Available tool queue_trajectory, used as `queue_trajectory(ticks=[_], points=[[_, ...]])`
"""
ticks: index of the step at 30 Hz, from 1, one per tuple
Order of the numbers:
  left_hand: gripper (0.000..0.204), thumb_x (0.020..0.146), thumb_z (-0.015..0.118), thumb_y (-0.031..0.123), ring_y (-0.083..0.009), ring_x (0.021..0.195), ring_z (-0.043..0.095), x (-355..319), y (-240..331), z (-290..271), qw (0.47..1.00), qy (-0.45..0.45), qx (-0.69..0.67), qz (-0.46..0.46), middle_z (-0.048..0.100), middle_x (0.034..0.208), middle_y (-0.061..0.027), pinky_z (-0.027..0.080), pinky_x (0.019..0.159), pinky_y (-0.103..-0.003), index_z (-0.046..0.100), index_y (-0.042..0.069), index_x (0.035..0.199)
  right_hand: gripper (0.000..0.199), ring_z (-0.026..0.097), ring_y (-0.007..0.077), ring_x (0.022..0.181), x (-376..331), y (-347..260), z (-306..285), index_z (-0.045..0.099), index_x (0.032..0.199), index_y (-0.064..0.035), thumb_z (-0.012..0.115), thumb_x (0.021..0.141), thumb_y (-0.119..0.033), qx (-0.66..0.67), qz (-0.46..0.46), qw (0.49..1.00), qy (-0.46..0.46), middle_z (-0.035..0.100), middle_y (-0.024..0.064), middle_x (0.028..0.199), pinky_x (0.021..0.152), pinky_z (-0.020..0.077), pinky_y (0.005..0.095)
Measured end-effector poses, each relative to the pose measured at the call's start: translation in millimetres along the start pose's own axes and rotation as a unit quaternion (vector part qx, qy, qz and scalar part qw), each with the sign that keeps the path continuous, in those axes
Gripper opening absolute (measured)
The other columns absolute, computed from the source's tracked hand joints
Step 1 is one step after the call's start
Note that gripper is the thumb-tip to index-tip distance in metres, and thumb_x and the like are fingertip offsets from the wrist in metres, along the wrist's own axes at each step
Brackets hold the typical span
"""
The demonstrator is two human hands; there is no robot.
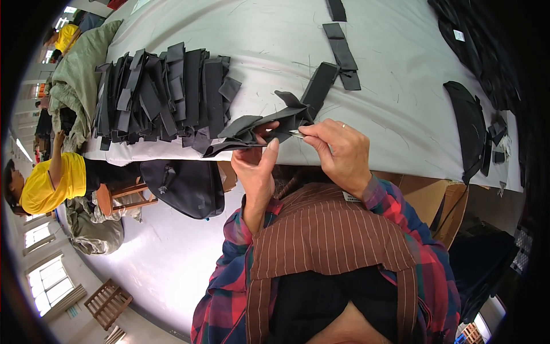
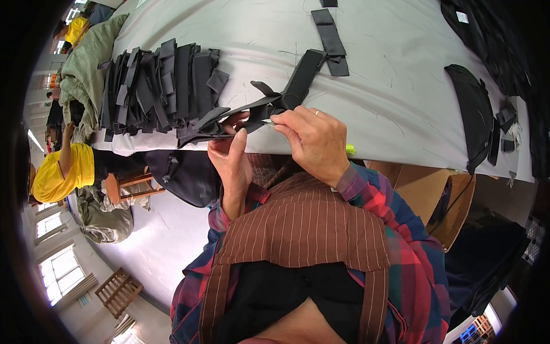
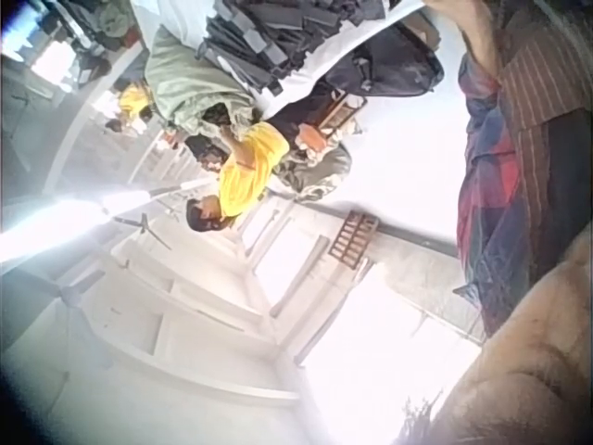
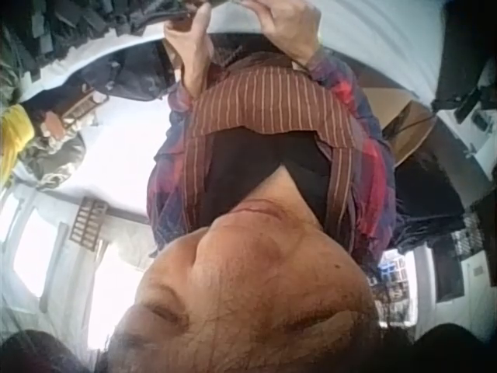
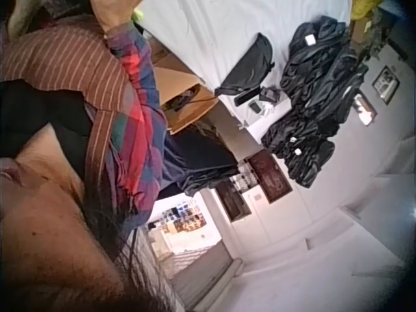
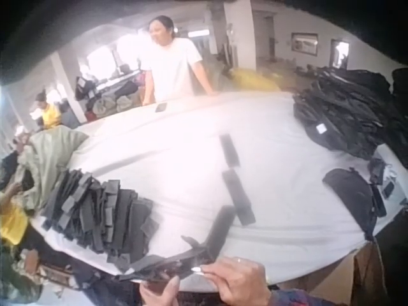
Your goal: Trim excess material and loose threads from black fabric straps using a pair of snips.
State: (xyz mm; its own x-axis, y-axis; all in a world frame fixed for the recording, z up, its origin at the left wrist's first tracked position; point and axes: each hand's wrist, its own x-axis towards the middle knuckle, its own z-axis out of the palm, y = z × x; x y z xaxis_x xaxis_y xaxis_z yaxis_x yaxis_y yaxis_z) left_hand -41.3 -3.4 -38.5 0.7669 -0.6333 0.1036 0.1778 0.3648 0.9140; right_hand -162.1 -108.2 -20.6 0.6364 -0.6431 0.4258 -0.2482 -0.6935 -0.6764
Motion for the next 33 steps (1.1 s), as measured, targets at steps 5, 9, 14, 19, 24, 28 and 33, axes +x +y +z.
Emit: queue_trajectory(ticks=[5, 9, 14, 19, 24, 28, 33], points=[[0.025, 0.074, 0.066, -0.007, -0.0218, 0.105, 0.057, -2, 2, 1, 0.999, 0.001, 0.038, -0.002, 0.062, 0.109, -0.0202, 0.04, 0.095, -0.033, 0.05, 0.002, 0.091, 0.01, 0.058, 0.0246, 0.065, 4, -2, -5, 0.068, 0.089, -0.0095, 0.066, 0.08, -0.012, -0.003, 0.028, 0.999, -0.046, 0.062, 0.0057, 0.073, 0.057, 0.0444, 0.0342], [0.026, 0.074, 0.066, -0.008, -0.0213, 0.106, 0.056, -3, 0, 0, 0.999, -0.007, 0.047, 0.009, 0.062, 0.11, -0.0204, 0.04, 0.095, -0.033, 0.05, 0.001, 0.092, 0.012, 0.059, 0.0256, 0.068, 6, -6, -5, 0.067, 0.092, -0.0102, 0.066, 0.08, -0.013, 0.028, 0.037, 0.998, -0.048, 0.062, 0.0064, 0.077, 0.058, 0.0446, 0.0351], [0.033, 0.071, 0.069, -0.008, -0.0159, 0.101, 0.056, -4, 1, 3, 0.997, -0.002, 0.071, -0.003, 0.063, 0.108, -0.0149, 0.041, 0.091, -0.028, 0.056, -0.003, 0.101, 0.014, 0.058, 0.026, 0.071, 9, -9, 3, 0.065, 0.094, -0.0101, 0.064, 0.08, -0.011, -0.018, -0.014, 0.997, -0.077, 0.057, 0.0063, 0.075, 0.058, 0.0448, 0.0374], [0.047, 0.071, 0.068, -0.008, -0.0194, 0.103, 0.056, -12, -8, -9, 0.992, -0.016, 0.124, 0.011, 0.06, 0.113, -0.015, 0.042, 0.092, -0.031, 0.053, -0.003, 0.116, 0.01, 0.058, 0.0242, 0.068, 11, -11, 13, 0.064, 0.087, -0.0101, 0.06, 0.078, -0.013, -0.067, -0.027, 0.995, -0.074, 0.056, 0.0046, 0.072, 0.056, 0.0466, 0.0371], [0.045, 0.071, 0.07, -0.007, -0.0181, 0.103, 0.056, -13, -8, -9, 0.991, -0.02, 0.129, 0.012, 0.061, 0.112, -0.0127, 0.042, 0.092, -0.031, 0.055, -0.002, 0.113, 0.011, 0.059, 0.0238, 0.068, 11, -11, 16, 0.063, 0.084, -0.0103, 0.056, 0.076, -0.011, -0.083, -0.026, 0.993, -0.085, 0.057, 0.0044, 0.072, 0.056, 0.0474, 0.0371], [0.046, 0.069, 0.071, -0.009, -0.0177, 0.103, 0.055, -16, -7, -6, 0.994, -0.011, 0.107, 0.006, 0.06, 0.11, -0.0106, 0.041, 0.093, -0.03, 0.055, -0.002, 0.113, 0.01, 0.059, 0.024, 0.069, 13, -12, 17, 0.062, 0.082, -0.0091, 0.056, 0.074, -0.011, -0.102, -0.037, 0.99, -0.084, 0.057, 0.0047, 0.073, 0.057, 0.0477, 0.0369], [0.045, 0.069, 0.071, -0.009, -0.0172, 0.103, 0.055, -15, -7, -6, 0.993, -0.023, 0.116, 0.001, 0.059, 0.111, -0.0095, 0.041, 0.093, -0.03, 0.056, -0.002, 0.111, 0.01, 0.06, 0.0239, 0.071, 14, -11, 16, 0.061, 0.081, -0.0084, 0.056, 0.073, -0.01, -0.111, -0.039, 0.989, -0.09, 0.058, 0.0052, 0.072, 0.057, 0.0478, 0.0363]])
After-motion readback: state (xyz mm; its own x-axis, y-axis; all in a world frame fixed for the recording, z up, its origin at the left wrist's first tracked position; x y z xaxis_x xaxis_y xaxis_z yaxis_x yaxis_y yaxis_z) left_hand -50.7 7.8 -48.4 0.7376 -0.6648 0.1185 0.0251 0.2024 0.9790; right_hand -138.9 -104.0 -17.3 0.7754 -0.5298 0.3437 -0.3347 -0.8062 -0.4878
